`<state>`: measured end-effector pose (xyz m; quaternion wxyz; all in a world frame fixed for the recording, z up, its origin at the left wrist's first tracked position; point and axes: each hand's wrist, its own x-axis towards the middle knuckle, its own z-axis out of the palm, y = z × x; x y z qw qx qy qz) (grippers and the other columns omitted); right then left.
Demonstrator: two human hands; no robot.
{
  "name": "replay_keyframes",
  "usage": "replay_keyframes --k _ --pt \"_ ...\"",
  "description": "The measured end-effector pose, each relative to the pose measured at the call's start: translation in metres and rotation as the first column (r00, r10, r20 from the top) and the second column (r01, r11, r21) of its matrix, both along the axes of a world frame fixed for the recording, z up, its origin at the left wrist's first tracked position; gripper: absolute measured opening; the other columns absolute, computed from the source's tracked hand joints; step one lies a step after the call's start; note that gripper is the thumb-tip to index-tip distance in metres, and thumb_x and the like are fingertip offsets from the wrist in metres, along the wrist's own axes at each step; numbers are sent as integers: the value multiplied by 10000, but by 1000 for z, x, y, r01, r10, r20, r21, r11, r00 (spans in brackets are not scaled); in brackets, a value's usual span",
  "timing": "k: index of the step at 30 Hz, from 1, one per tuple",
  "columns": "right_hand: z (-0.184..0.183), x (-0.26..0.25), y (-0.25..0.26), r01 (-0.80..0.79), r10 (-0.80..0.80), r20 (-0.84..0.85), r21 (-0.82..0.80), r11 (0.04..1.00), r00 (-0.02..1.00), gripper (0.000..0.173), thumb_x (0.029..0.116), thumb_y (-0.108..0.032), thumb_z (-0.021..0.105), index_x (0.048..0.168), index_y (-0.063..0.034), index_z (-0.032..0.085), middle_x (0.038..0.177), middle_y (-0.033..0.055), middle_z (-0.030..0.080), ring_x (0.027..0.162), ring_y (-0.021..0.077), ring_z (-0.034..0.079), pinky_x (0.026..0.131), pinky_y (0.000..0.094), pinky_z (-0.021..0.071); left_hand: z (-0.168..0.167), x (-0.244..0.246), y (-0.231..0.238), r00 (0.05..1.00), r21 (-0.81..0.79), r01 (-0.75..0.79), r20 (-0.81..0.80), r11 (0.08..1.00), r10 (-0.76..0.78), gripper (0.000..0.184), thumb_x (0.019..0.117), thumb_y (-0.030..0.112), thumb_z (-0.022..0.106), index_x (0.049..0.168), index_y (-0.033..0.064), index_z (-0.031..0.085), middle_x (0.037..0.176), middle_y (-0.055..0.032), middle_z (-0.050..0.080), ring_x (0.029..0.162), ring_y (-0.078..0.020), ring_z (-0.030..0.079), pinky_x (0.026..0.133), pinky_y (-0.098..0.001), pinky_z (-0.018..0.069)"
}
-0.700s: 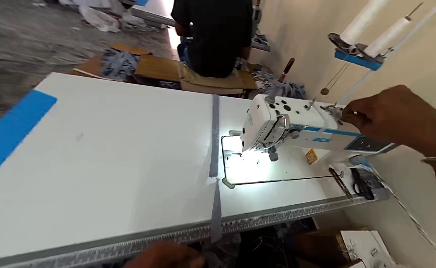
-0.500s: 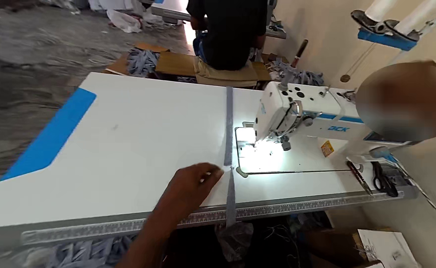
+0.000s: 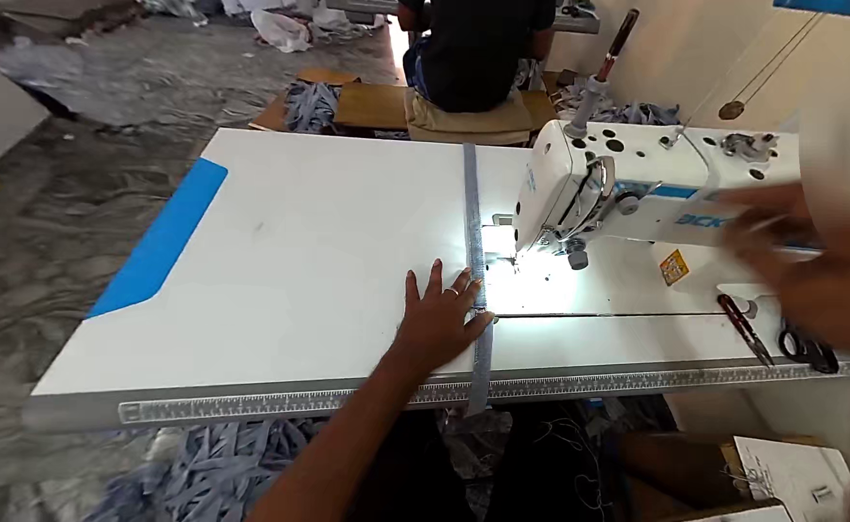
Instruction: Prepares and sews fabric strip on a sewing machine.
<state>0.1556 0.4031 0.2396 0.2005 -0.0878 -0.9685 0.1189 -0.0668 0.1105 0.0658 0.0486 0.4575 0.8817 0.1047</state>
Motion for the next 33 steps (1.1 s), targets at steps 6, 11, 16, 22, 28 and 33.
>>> replay_keyframes --k 6,11,16,22,28,33 --pt "-159 -87 -104 -179 226 82 -378 908 971 555 948 -178 716 1477 -131 555 1276 52 703 937 200 714 869 427 582 -4 17 -2 997 43 44 -70 998 -41 745 1032 686 250 1542 201 493 1670 -1 352 1570 -435 154 1164 -782 119" --pt "-162 -108 -115 -225 244 92 -181 958 965 347 991 -115 615 1337 -105 617 918 35 723 855 233 672 823 409 549 -3 20 -6 997 -5 46 -58 999 -46 742 1040 680 222 1582 219 430 1662 27 367 1570 -390 201 1195 -743 104" --pt "-141 -43 -84 -214 242 414 -113 970 877 459 859 31 667 1293 -119 644 1070 105 625 888 264 664 750 463 586 0 34 -12 996 -4 71 -60 997 -71 719 1051 647 246 1568 193 454 1652 8 387 1564 -412 203 1179 -762 119" --pt "-140 18 -17 -182 227 312 -167 969 923 167 832 -2 596 891 -148 655 955 3 574 758 132 600 603 340 556 3 49 -17 995 5 79 -55 997 -78 679 1067 596 296 1551 156 478 1649 -28 392 1553 -432 223 1186 -746 144" --pt "-153 33 42 42 11 196 -267 963 981 169 915 -104 621 1038 -116 736 1240 95 593 848 169 619 696 377 554 6 56 -24 995 20 97 -17 995 -96 679 1052 622 324 1526 174 514 1638 -28 409 1554 -431 217 1195 -735 146" --pt "-146 22 20 208 -146 184 -384 900 972 245 977 -261 682 1145 -90 725 1229 112 659 912 221 678 771 439 585 25 16 -4 983 207 172 24 963 -181 448 1058 462 469 1182 149 764 1387 -93 657 1457 -432 415 1151 -707 306"
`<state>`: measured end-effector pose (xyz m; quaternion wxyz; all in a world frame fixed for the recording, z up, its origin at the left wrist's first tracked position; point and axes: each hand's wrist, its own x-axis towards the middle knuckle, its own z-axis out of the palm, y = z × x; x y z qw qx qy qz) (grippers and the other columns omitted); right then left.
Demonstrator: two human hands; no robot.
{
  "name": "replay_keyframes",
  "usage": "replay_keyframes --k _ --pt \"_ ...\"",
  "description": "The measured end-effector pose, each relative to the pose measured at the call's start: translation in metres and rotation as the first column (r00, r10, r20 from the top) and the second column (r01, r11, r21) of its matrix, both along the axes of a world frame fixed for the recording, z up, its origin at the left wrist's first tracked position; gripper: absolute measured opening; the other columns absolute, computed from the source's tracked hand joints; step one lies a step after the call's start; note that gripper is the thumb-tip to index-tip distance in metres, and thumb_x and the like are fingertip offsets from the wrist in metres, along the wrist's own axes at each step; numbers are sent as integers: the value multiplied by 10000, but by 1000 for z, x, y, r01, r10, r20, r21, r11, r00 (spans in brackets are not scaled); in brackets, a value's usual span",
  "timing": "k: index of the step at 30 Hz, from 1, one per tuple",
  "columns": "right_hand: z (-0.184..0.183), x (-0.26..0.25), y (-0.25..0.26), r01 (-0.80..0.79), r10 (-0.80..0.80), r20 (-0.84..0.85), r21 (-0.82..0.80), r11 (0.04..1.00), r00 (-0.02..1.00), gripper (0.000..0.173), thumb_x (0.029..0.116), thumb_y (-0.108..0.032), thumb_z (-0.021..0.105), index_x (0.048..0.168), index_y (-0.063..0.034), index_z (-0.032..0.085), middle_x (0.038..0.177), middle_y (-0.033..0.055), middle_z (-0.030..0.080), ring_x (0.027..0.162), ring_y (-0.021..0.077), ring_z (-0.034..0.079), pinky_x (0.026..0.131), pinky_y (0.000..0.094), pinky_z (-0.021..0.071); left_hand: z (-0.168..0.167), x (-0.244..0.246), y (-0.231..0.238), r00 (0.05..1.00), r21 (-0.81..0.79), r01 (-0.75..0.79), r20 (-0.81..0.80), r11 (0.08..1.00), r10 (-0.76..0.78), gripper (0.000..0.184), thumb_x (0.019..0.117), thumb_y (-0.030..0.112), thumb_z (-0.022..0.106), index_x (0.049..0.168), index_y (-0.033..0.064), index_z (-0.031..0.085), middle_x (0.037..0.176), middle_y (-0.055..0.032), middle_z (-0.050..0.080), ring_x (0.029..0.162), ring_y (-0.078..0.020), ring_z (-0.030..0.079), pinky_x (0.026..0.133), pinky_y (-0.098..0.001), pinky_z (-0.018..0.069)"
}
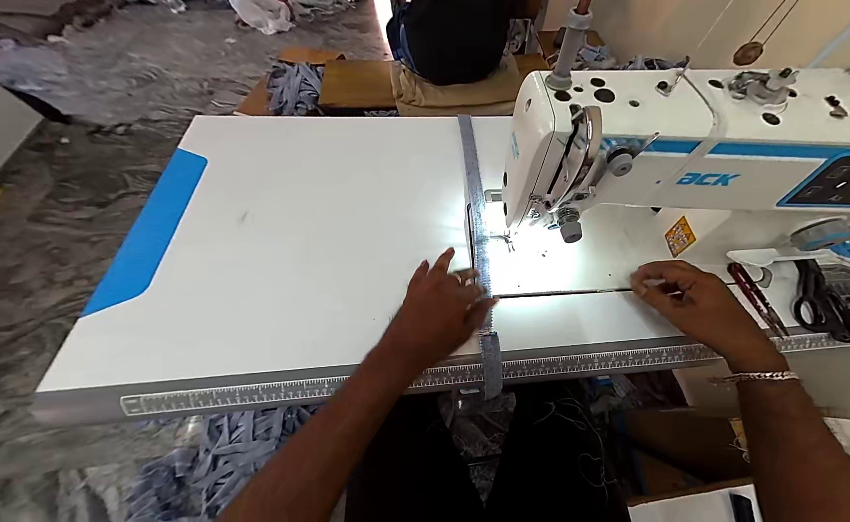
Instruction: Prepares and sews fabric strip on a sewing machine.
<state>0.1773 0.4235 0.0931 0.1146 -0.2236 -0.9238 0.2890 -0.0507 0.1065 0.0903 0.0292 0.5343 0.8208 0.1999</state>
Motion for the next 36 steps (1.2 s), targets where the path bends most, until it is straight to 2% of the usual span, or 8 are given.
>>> replay_keyframes --k 2,4,7,10,12,19,26,36 --pt "5 -21 -17 183 -184 -19 -25 983 983 381 991 -311 681 1264 -45 665 1263 182 648 1038 316 684 883 548 565 8 -31 20 1000 0 14 -4 1000 -14 435 1072 398 465 1253 96 720 1421 -140 622 1439 -405 449 1173 -618 347" --pt "4 -53 -41 196 -203 -80 -88 977 976 548 957 -310 710 1393 -21 548 1306 194 632 1131 318 660 940 525 558 10 -65 43 999 -30 27 -23 999 -28 482 1078 412 451 1358 76 652 1504 -162 548 1464 -396 421 1210 -592 312" --pt "-7 -113 -84 134 -152 -139 -127 983 979 785 876 -349 792 1503 -33 440 1295 181 655 1168 314 653 983 524 540 2 -96 68 999 -185 -14 -51 983 4 619 1060 533 416 1536 144 484 1644 -98 382 1534 -433 266 1154 -725 261" --pt "-32 -155 -105 195 -192 -174 2 981 966 475 861 -399 780 1191 -64 717 1033 117 743 1004 295 688 925 584 482 -10 -83 70 997 -264 -71 -57 962 58 680 1060 596 289 1602 196 385 1689 -20 308 1567 -417 181 1151 -795 126" --pt "-34 -154 -112 183 -169 -218 48 982 961 284 918 -288 733 1052 -39 705 863 96 723 846 278 693 821 533 527 -17 -62 61 994 -225 -95 -78 970 79 678 1052 605 261 1590 220 410 1682 -7 324 1570 -405 178 1165 -784 96" --pt "-36 -111 -123 -23 53 -122 233 972 991 238 1030 -212 569 1110 -169 788 944 84 687 940 268 653 841 498 500 -30 -4 22 992 -130 -43 -119 991 28 735 1013 697 272 1546 236 481 1658 -1 374 1576 -396 163 1196 -740 124" --pt "-28 -141 -65 142 -133 -58 214 966 989 233 1008 -169 577 1099 -15 725 1086 196 702 1058 365 672 934 562 520 -26 -7 29 998 -158 -52 -42 986 46 718 1008 723 284 1511 267 517 1657 44 372 1583 -393 130 1185 -759 88" --pt "-34 -141 -66 159 -141 -87 263 952 986 246 1015 -174 550 1117 -29 721 1097 171 706 1032 334 687 890 542 535 -17 -30 66 988 -231 -156 -33 960 153 654 1009 660 327 1570 339 428 1683 15 316 1582 -424 71 1101 -850 32"
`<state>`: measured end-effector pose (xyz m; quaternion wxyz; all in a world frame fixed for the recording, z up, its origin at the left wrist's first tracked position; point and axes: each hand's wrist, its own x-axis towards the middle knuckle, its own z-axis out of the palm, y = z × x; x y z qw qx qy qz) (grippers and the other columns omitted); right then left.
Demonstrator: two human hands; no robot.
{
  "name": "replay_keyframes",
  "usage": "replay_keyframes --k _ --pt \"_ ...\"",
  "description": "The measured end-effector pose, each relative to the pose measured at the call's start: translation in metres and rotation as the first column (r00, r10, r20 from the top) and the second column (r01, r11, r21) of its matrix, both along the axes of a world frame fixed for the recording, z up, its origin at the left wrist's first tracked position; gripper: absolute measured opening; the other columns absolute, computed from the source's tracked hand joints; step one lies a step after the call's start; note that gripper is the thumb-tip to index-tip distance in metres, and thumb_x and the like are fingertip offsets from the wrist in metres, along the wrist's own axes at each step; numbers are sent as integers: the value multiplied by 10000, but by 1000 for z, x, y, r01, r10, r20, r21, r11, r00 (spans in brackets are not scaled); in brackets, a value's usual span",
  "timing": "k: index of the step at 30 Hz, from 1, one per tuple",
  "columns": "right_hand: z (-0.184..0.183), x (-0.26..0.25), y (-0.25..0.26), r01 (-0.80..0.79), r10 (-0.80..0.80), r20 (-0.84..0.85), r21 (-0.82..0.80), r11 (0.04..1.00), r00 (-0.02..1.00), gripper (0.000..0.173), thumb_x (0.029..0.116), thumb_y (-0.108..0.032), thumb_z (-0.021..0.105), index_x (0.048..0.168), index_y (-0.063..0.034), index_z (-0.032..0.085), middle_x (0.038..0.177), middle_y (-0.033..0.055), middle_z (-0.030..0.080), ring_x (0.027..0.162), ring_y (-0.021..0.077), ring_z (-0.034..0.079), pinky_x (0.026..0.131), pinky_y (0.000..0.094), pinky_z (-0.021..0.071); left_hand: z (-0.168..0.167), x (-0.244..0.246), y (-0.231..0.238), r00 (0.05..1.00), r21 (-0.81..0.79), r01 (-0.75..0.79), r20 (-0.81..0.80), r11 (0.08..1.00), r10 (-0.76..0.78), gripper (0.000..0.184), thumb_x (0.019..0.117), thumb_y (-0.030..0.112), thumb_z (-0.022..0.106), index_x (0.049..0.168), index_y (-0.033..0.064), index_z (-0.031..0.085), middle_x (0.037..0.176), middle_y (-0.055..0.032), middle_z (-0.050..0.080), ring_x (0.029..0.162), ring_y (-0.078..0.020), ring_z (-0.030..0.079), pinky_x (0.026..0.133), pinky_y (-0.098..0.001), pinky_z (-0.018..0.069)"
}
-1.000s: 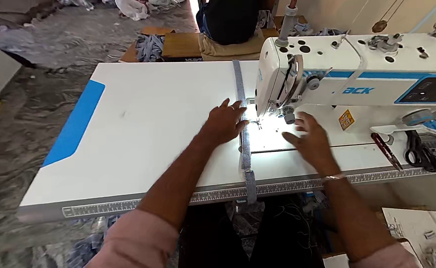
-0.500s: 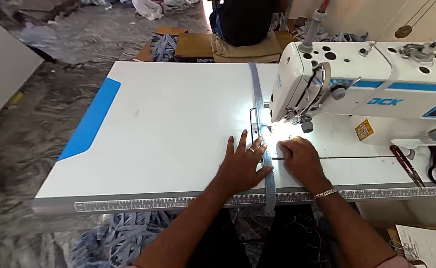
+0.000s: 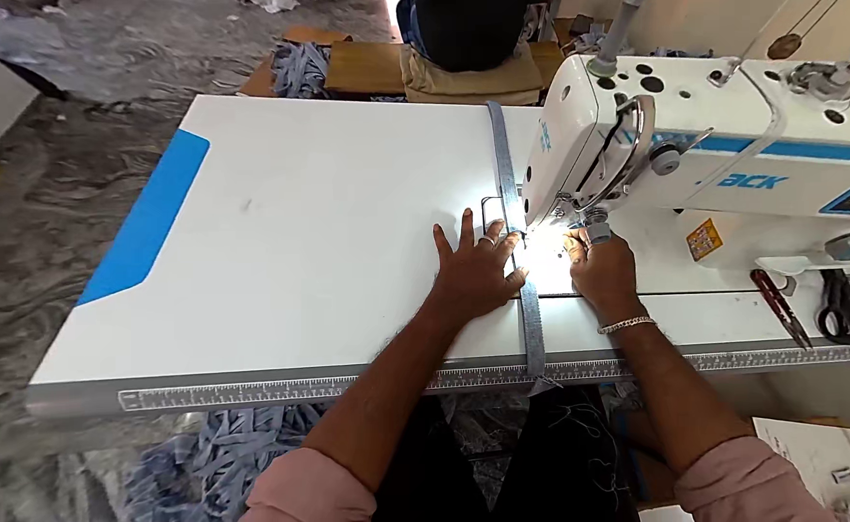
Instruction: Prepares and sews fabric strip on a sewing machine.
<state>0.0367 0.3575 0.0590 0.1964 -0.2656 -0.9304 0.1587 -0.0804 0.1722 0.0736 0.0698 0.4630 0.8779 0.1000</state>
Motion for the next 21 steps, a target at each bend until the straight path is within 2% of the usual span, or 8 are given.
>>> replay_keyframes --k 6,11,13,15,17,18,20,21 --pt "4 -1 -4 33 -33 9 -1 999 999 236 1007 -171 555 1110 -32 714 1051 169 702 996 334 690 853 530 543 -1 -6 6 1000 -11 -2 -6 1000 2 635 1014 652 306 1574 372 410 1696 10 286 1584 -416 81 1103 -846 16" --pt "7 -3 -7 47 -47 31 7 999 998 225 1008 -176 552 1094 -46 714 1041 163 698 985 331 693 838 526 551 -3 -7 6 1000 4 0 -22 1000 0 632 1021 620 285 1580 352 410 1691 12 300 1583 -410 99 1111 -838 31" --pt "8 -1 -7 16 -16 29 11 1000 999 209 1009 -172 557 1066 -43 713 1022 165 690 972 330 691 823 516 551 -3 -7 6 1000 5 -10 -20 1000 10 627 1022 602 280 1580 350 414 1691 23 301 1584 -407 96 1113 -836 24" --pt "15 9 0 -80 80 30 -27 996 996 205 1003 -168 576 1043 -22 714 1008 179 682 957 340 682 831 515 547 -2 -7 5 1000 13 -11 -23 1000 11 614 1021 590 278 1571 360 428 1686 14 314 1582 -410 108 1109 -837 31" --pt "43 42 18 -120 136 93 -160 980 986 273 1015 -216 599 1159 -7 703 1116 197 687 1027 339 673 915 536 534 -2 -6 6 1000 25 -6 -19 1000 7 595 1025 584 294 1562 373 441 1681 -2 325 1580 -414 119 1110 -837 28" --pt "63 68 27 -61 85 125 -185 981 989 332 1036 -257 586 1245 -15 675 1196 201 680 1073 341 677 950 549 536 -2 -6 6 1000 23 -6 -19 1000 7 592 1026 587 294 1561 379 441 1683 -1 321 1580 -413 119 1110 -838 29" --pt "84 121 43 159 -152 123 -46 986 981 375 1064 -262 530 1323 -9 629 1252 257 655 1126 432 651 945 652 501 -3 -7 5 1000 13 -16 -20 1000 17 594 1025 603 280 1561 398 433 1689 10 307 1584 -403 109 1115 -833 21" --pt "80 142 54 263 -264 160 31 964 951 420 1057 -234 527 1405 -4 574 1351 297 592 1231 509 575 974 747 421 -4 -7 5 1000 8 -17 -20 1000 17 596 1027 599 274 1566 394 425 1693 7 298 1584 -403 108 1116 -832 21"
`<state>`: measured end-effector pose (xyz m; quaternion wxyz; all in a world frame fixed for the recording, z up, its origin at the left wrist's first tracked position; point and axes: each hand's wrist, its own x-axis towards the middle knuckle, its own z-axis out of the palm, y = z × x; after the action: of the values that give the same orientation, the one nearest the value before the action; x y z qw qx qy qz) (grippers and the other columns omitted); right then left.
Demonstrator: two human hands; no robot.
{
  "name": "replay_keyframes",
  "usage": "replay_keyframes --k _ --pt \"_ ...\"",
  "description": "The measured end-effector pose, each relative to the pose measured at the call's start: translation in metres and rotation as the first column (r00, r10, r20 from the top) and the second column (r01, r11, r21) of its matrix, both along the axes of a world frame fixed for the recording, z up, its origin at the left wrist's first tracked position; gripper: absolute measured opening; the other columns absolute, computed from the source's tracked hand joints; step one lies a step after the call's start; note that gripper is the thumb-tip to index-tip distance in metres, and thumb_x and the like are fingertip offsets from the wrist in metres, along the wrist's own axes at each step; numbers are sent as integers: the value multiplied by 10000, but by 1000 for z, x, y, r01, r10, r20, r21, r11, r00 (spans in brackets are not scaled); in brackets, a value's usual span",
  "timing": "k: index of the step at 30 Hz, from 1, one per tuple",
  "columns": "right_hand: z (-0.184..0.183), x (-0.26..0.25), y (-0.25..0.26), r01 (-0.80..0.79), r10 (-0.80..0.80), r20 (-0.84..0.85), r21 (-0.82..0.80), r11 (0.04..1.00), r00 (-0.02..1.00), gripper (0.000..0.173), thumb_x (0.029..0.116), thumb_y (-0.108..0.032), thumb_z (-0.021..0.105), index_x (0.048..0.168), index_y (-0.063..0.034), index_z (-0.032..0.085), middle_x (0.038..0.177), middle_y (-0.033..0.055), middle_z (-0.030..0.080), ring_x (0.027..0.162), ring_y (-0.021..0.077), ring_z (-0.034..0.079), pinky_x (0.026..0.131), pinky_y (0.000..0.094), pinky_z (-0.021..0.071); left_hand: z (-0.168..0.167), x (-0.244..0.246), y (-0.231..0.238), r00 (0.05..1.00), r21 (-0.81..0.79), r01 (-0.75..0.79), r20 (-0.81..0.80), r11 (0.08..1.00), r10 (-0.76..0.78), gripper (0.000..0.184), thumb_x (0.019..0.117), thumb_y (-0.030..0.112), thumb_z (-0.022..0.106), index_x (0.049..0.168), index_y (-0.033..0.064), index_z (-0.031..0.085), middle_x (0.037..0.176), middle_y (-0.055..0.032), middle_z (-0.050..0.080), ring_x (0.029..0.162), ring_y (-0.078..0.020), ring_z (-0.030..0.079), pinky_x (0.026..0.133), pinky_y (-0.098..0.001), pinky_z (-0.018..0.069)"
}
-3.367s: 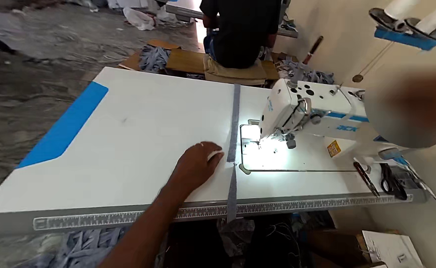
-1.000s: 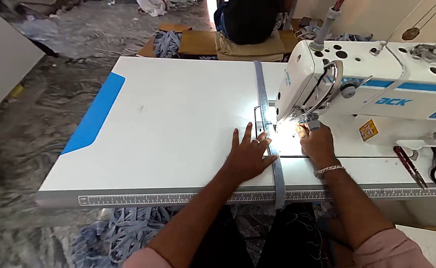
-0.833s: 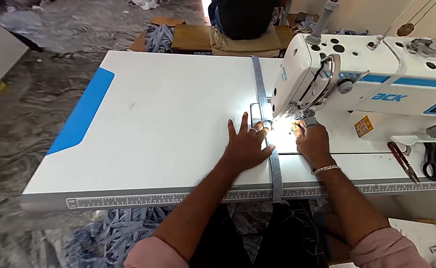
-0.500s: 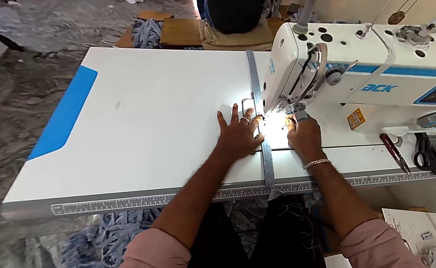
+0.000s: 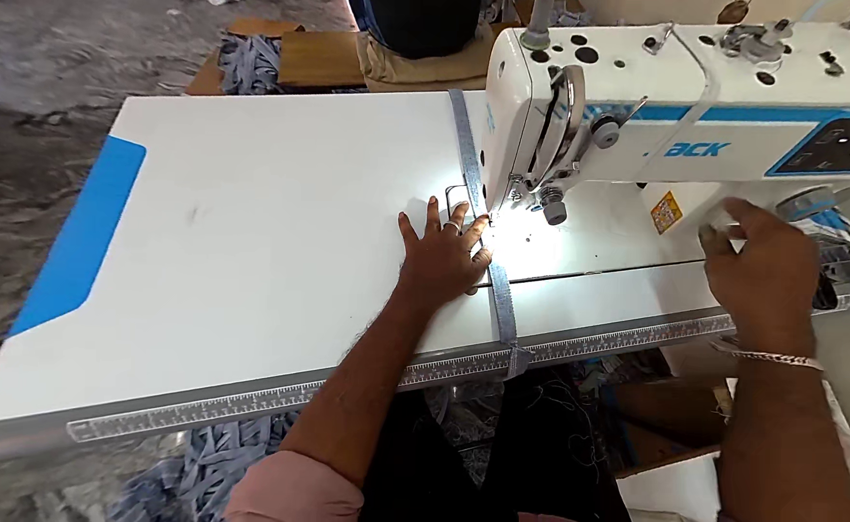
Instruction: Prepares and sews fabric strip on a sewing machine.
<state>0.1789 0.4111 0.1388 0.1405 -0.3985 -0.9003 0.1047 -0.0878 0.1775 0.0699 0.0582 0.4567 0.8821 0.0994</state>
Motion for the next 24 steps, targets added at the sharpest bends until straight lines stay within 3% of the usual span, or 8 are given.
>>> replay_keyframes --k 3,5,7,11,15,18,21,24 --pt "-26 25 16 72 -70 296 5 997 953 579 979 -82 585 1516 47 412 1522 334 411 1384 613 358 986 920 134 2 2 4 1000 -4 5 3 1000 -5 607 1026 576 278 1577 362 418 1697 -17 286 1583 -412 103 1114 -838 21" --pt "-20 19 5 46 -50 332 18 999 942 495 997 -147 608 1439 48 504 1432 337 498 1313 593 449 975 882 239 1 4 3 1000 2 3 -4 1000 -3 620 1016 591 269 1573 368 424 1692 -33 298 1584 -410 104 1121 -831 22" --pt "-16 -6 -16 -38 33 121 40 998 992 491 984 -210 641 1405 30 563 1413 335 525 1294 573 485 998 787 374 1 4 2 1000 13 4 -16 1000 -4 622 1022 594 252 1571 363 429 1689 -39 306 1583 -408 111 1126 -826 21" --pt "-40 -102 -47 -340 327 -129 -100 935 936 622 942 -235 710 1502 -63 501 1214 200 685 1092 364 665 971 547 521 0 4 1 1000 7 2 -22 1000 -2 621 1027 587 236 1575 360 421 1688 -30 308 1584 -398 120 1131 -820 28" --pt "-45 -138 -51 -515 509 106 26 857 854 188 971 -108 613 1067 26 706 1006 203 686 1039 384 646 921 503 507 0 3 0 1000 8 -2 -26 1000 2 623 1019 602 254 1566 366 434 1686 -9 316 1585 -384 128 1141 -805 37" --pt "-35 -115 -61 -651 641 222 -35 759 735 184 899 -22 632 1057 -62 717 986 169 651 1020 377 616 882 511 521 -3 3 1 1000 40 -12 -26 999 13 611 1012 596 284 1549 366 461 1671 -9 348 1583 -384 142 1147 -804 38" --pt "-42 -101 -70 -766 771 -43 -156 623 636 154 998 -64 544 1037 -102 688 1011 82 597 981 220 603 863 374 530 -5 2 1 1000 42 -20 -22 999 21 614 1003 590 285 1542 365 472 1668 1 352 1581 -373 160 1143 -806 45" --pt "-59 -117 -75 -817 668 -478 -244 523 570 233 1063 -106 461 1066 -18 676 1216 97 645 951 102 665 832 259 579 -7 2 1 999 59 -2 -33 998 4 619 1000 579 285 1540 348 480 1661 -4 366 1575 -385 175 1137 -809 56"
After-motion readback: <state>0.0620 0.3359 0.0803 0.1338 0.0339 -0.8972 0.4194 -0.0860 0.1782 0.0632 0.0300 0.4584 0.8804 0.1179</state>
